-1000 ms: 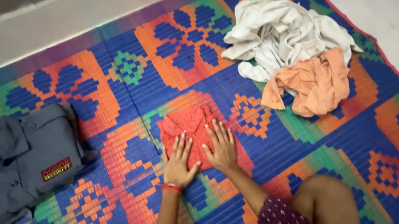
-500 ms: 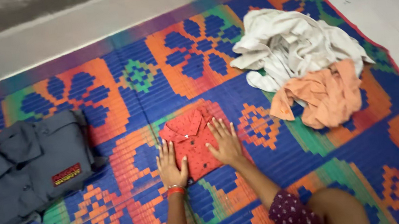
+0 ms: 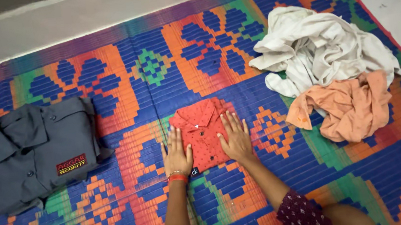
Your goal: The person folds a dark gray shirt, then a red patterned shirt, and finally a white shirt on a colorful mat. Each shirt is smoothed, folded in half, and then folded again into a compact rectangle.
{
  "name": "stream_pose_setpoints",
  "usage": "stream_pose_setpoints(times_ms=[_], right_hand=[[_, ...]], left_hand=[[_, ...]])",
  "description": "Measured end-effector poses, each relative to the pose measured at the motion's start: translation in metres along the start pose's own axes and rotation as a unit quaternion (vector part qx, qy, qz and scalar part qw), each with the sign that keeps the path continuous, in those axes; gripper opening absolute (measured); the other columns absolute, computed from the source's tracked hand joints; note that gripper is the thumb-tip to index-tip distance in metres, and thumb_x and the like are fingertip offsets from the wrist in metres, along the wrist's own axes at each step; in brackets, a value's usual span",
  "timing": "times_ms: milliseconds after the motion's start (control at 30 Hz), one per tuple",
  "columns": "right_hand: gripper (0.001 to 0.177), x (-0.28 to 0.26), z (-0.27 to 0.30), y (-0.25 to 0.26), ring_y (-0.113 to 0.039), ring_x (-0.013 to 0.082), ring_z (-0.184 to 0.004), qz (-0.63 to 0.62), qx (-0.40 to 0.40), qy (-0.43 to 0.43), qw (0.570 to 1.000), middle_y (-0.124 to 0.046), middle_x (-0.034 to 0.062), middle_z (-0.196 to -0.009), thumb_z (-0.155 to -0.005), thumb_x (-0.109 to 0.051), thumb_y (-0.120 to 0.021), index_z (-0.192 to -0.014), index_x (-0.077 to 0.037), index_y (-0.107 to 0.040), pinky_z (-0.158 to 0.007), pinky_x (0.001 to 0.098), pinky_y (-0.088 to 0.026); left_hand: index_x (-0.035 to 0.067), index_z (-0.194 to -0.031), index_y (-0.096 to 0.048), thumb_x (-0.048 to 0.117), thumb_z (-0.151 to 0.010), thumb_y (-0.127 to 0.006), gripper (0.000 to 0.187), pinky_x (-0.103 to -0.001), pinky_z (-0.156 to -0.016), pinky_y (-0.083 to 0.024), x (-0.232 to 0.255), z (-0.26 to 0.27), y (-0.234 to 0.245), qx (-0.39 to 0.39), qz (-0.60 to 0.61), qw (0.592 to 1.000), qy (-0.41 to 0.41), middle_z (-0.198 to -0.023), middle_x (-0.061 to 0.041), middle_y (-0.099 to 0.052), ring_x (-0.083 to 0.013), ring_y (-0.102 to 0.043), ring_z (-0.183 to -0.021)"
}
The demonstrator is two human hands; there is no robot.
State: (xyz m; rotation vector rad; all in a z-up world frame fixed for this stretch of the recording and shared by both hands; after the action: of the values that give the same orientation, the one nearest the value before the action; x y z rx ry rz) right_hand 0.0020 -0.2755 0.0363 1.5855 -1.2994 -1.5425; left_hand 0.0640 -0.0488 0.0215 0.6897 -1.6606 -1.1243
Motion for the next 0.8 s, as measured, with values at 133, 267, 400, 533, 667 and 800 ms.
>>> stream_pose_setpoints(times_ms=[133,267,400,533,667,800], right_hand=[[0.077,0.003,-0.008,0.005,-0.036,0.0357,-0.146,0.021,0.008,0.037,0.999,-0.04,0.0161,-0.158,-0.093,-0.04,-0.062,-0.157,-0.01,-0.033,-0.116,0.0582,-0.025],[0.084,0.018,-0.025,0.014,-0.048,0.0302,-0.135,-0.077,-0.049,-0.051,0.995,-0.053,0.0078,-0.145,-0.092,-0.049,-0.062,-0.162,-0.015,-0.031,-0.113,0.0521,-0.033],[0.085,0.018,-0.022,0.016,-0.041,0.0335,-0.138,-0.006,-0.021,0.058,0.998,-0.044,0.0125,-0.153,-0.091,-0.051,-0.066,-0.159,-0.012,-0.033,-0.111,0.0522,-0.028],[0.085,0.019,-0.018,0.021,-0.038,0.0318,-0.142,-0.044,-0.03,0.057,0.997,-0.039,0.0111,-0.16,-0.092,-0.049,-0.065,-0.16,-0.011,-0.031,-0.114,0.0512,-0.027],[0.083,0.028,-0.008,0.026,-0.037,0.0341,-0.145,-0.068,-0.06,0.065,0.994,-0.039,0.0131,-0.161,-0.093,-0.047,-0.064,-0.16,-0.009,-0.032,-0.115,0.0521,-0.026],[0.07,0.036,-0.007,0.02,-0.048,0.0338,-0.14,-0.074,-0.003,0.084,0.994,-0.054,0.0144,-0.153,-0.093,-0.034,-0.072,-0.156,-0.015,-0.046,-0.114,0.0494,-0.035]], left_hand=[[0.005,-0.16,-0.027,0.044,-0.096,-0.052,0.079,-0.05,-0.123,-0.017,-0.003,0.002,0.006,0.061,0.074,0.995,0.007,-0.167,-0.016,-0.025,-0.0306,-0.022,-0.154],[0.008,-0.16,-0.031,0.045,-0.098,-0.051,0.075,-0.05,-0.125,-0.019,-0.004,0.001,0.002,0.054,0.084,0.995,0.03,-0.165,-0.011,-0.036,-0.029,-0.029,-0.154],[0.017,-0.157,-0.037,0.045,-0.097,-0.052,0.068,-0.05,-0.123,-0.021,-0.005,0.003,-0.004,0.055,0.034,0.998,0.016,-0.162,-0.008,-0.041,-0.0308,-0.031,-0.152],[0.023,-0.159,-0.039,0.041,-0.101,-0.047,0.06,-0.05,-0.123,-0.022,-0.006,0.0,-0.006,0.052,0.0,0.998,0.022,-0.163,-0.007,-0.039,-0.0294,-0.031,-0.153],[0.021,-0.159,-0.037,0.037,-0.104,-0.043,0.057,-0.05,-0.123,-0.022,-0.007,0.001,-0.01,0.05,-0.006,0.999,0.013,-0.165,-0.005,-0.037,-0.0298,-0.03,-0.153],[0.019,-0.159,-0.037,0.034,-0.104,-0.042,0.057,-0.05,-0.122,-0.024,-0.008,0.0,-0.013,0.06,-0.014,0.998,0.008,-0.167,-0.006,-0.035,-0.0296,-0.031,-0.152]])
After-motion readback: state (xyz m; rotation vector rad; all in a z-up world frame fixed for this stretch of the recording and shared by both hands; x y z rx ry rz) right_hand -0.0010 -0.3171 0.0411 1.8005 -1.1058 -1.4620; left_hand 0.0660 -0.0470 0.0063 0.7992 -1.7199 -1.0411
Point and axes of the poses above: each hand's wrist, its own z-axis away from the middle knuckle, its own y-axis out of the back of the hand, x = y × z, the point moved 1 cm from there along -z, towards the middle knuckle
